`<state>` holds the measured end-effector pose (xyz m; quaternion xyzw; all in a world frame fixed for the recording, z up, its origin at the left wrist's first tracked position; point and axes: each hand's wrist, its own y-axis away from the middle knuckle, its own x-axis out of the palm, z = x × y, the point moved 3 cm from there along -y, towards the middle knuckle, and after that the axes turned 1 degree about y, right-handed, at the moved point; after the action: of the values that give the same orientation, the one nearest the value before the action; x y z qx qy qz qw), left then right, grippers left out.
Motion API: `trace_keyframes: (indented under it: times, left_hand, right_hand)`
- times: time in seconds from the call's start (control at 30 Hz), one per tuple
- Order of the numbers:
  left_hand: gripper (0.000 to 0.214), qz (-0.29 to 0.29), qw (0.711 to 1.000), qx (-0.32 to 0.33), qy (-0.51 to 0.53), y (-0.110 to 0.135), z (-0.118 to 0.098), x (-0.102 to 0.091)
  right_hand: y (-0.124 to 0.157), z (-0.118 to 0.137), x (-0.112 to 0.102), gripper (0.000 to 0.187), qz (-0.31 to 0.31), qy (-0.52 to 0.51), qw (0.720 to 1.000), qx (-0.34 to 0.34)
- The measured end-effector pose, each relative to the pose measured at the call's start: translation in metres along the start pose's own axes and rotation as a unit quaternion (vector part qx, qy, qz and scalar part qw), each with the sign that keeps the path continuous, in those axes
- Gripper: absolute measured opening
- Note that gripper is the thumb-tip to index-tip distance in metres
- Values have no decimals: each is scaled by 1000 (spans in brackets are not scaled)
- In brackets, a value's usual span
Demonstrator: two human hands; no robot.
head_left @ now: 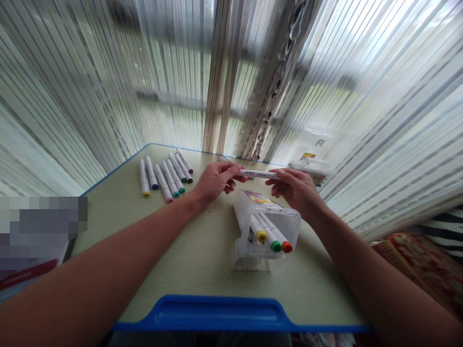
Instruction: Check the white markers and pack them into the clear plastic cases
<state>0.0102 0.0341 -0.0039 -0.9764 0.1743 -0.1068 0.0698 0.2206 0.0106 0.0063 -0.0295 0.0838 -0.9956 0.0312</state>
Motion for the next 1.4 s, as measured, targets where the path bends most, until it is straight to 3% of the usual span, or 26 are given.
trace_keyframes:
  times: [0.6,0.83,1.4]
  left_hand:
    - [29,0,999,-21,47,0,-2,-2]
    - [24,3,1000,-11,12,2,-5,-1]
    - [21,7,1000,-2,-13,1,-2,0]
  right_hand:
    - [1,0,2,30,5,10,1000,-13]
    - [1,0,3,36,7,14,1000,-17]
    - [0,-1,0,24,2,10,1000,-6]
